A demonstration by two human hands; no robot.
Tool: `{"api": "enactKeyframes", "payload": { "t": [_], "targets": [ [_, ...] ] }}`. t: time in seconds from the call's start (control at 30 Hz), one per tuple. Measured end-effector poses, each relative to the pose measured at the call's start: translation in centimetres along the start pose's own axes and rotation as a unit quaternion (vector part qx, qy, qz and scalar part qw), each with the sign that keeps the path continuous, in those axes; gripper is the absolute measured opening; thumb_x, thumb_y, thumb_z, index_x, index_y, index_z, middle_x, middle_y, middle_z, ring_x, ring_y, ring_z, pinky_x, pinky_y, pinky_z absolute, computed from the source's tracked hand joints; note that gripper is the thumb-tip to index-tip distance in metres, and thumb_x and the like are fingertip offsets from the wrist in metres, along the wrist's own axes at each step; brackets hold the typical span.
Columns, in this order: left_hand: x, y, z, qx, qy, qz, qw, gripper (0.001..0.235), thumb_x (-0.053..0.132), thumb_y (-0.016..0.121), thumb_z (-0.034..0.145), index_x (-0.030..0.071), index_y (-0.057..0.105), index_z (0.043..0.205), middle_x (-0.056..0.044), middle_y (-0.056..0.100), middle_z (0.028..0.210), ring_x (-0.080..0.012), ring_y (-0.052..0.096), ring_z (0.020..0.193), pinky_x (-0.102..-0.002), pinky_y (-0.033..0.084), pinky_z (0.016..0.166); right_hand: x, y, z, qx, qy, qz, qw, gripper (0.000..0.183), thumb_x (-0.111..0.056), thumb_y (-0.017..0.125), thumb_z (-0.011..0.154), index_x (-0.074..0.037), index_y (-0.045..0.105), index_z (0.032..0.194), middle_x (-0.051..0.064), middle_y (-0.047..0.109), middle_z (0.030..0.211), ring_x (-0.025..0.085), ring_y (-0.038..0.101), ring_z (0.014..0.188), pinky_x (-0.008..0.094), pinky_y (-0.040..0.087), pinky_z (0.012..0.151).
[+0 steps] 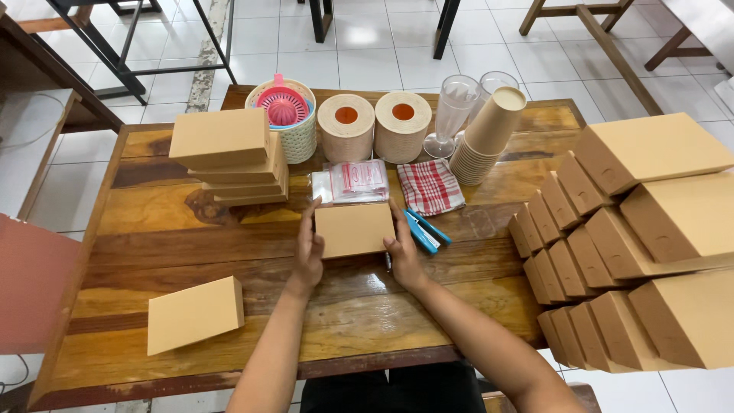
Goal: The person assembles a cardboard box by hand, places a plastic bag inside, and staples it to the box's edges using a stapler.
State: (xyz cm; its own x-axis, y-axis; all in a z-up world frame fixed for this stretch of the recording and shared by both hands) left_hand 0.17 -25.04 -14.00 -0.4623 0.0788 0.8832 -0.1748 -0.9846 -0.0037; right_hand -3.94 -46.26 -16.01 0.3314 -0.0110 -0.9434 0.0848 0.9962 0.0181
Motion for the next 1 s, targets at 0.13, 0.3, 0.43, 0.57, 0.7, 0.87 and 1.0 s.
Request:
{"api": "enactKeyframes", "payload": {
  "t": [0.13, 0.3, 0.43, 0.57, 0.7, 0.87, 1.0],
  "targets": [
    [0.5, -1.0, 0.6, -0.094, -0.025, 0.045, 0.994, 0.147, 0.091, 0.075, 0.064, 0.006, 0.02, 0.17, -0.026, 0.04, 0.164, -0.0409, 0.021, 0.159, -0.057, 0.012, 0.13, -0.3, -0.9, 0.7, -0.04, 0.063, -0.062, 0.995, 0.093, -0.048, 0.058, 0.097, -0.015, 0.019, 0.174, 0.026, 0.031, 0.167, 0.042, 0.025, 0.158, 0.054, 0.02, 0.128],
    [-0.4, -1.5, 0.9, -0.138, -0.094, 0.075, 0.983, 0.144, 0.034, 0.105, 0.054, 0.008, 0.024, 0.17, -0.027, 0.051, 0.156, -0.042, 0.042, 0.151, -0.056, 0.027, 0.129, -3.7, -3.0, 0.6, -0.137, 0.05, -0.217, 0.965, 0.132, -0.047, 0.097, 0.062, -0.021, 0.028, 0.171, 0.021, 0.038, 0.164, 0.044, 0.038, 0.153, 0.056, 0.03, 0.126],
    [-1.6, -1.8, 1.1, -0.125, -0.105, 0.029, 0.986, 0.131, 0.035, 0.105, 0.056, 0.017, 0.037, 0.167, -0.015, 0.057, 0.152, -0.0287, 0.046, 0.149, -0.047, 0.029, 0.128, -3.0, -5.2, 1.0, -0.14, 0.041, -0.167, 0.975, 0.146, -0.061, 0.103, 0.049, -0.022, 0.031, 0.17, 0.016, 0.052, 0.152, 0.036, 0.063, 0.133, 0.051, 0.049, 0.115],
    [-2.5, -2.3, 1.4, -0.083, -0.076, -0.105, 0.988, 0.116, 0.04, 0.097, 0.067, 0.008, 0.041, 0.163, -0.013, 0.064, 0.141, -0.0217, 0.056, 0.134, -0.044, 0.036, 0.122, -2.4, -7.3, 1.5, 0.026, -0.081, -0.204, 0.975, 0.083, -0.062, 0.071, 0.089, -0.01, 0.056, 0.152, 0.011, 0.07, 0.127, 0.017, 0.073, 0.067, 0.029, 0.054, 0.058],
    [-2.4, -2.4, 1.3, -0.066, -0.064, -0.076, 0.993, 0.117, 0.045, 0.095, 0.07, 0.009, 0.038, 0.166, -0.016, 0.061, 0.145, -0.0254, 0.049, 0.142, -0.05, 0.029, 0.126, -3.6, -8.9, 2.2, -0.036, -0.104, -0.479, 0.871, 0.053, -0.044, 0.092, 0.076, -0.022, 0.077, 0.122, 0.002, 0.072, 0.105, 0.028, 0.073, 0.098, 0.039, 0.056, 0.085],
    [-1.5, -1.6, 1.2, -0.078, -0.068, -0.04, 0.994, 0.115, 0.043, 0.097, 0.069, 0.012, 0.04, 0.164, -0.019, 0.054, 0.152, -0.0297, 0.043, 0.147, -0.051, 0.025, 0.127, -3.7, -9.5, 2.2, -0.077, 0.011, -0.492, 0.867, 0.051, -0.032, 0.087, 0.076, -0.028, 0.074, 0.125, 0.004, 0.068, 0.113, 0.033, 0.07, 0.109, 0.046, 0.057, 0.091],
    [-2.5, -1.1, 0.6, -0.111, -0.103, -0.03, 0.988, 0.111, 0.033, 0.103, 0.063, 0.011, 0.048, 0.157, -0.016, 0.058, 0.146, -0.0286, 0.05, 0.142, -0.049, 0.032, 0.125, -6.2, -10.7, 2.2, -0.123, 0.122, -0.48, 0.86, 0.054, -0.02, 0.082, 0.066, -0.021, 0.074, 0.119, 0.01, 0.073, 0.109, 0.04, 0.071, 0.111, 0.051, 0.058, 0.094]
  ]
}}
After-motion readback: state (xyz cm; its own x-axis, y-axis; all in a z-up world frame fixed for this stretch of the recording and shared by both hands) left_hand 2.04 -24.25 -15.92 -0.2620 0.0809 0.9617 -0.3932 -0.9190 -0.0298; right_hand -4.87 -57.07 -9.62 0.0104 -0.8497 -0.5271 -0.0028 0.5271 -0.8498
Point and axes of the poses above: each hand's wrist, its own z-axis towards the middle knuckle, its own y-axis out of the palm, x = y × z, the point moved 1 cm from there along z, towards the middle knuckle
